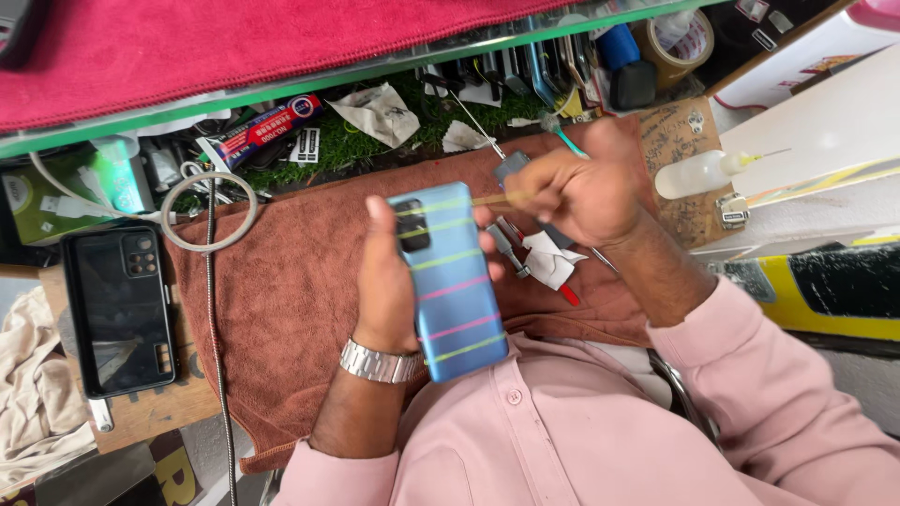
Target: The person repairs a smartphone by applying adhesive to the camera module and reattaching it to the back cover. They then apply adhesive to the phone's frame, align the back cover, and secure it using multiple rubber bands. Finally, they inspect the assembled device.
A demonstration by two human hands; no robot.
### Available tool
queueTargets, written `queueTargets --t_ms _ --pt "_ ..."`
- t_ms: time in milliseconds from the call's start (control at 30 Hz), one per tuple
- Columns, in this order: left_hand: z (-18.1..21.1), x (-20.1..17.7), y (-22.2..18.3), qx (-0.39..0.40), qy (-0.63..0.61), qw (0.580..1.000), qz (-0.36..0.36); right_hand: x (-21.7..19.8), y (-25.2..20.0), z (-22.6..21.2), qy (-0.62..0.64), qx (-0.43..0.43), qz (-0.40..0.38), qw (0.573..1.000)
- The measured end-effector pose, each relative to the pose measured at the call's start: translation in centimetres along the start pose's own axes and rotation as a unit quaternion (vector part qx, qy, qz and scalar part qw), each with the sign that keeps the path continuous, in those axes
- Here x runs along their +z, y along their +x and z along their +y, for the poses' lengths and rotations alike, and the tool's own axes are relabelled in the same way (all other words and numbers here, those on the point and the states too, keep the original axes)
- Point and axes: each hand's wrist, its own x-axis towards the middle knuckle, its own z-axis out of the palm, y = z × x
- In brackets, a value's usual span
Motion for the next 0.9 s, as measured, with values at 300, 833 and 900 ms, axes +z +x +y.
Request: queueTargets --t_ms 300,833,900 --pt "-1.1 0.5 -0.2 0.228 0.270 0.936 -0.001 6.0 2.6 -3.3 0.500 -0.022 0.194 0.844" --pt "0.8 -0.6 -0.8 -0.158 0.137 0.971 -0.116 5.0 -0.2 -1.7 0.061 0.103 0.001 0.993" --pt "-0.1 -1.8 -0.4 -0.200 0.188 0.953 -0.129 5.2 0.0 -3.4 -0.082 0.130 -0.042 0.987"
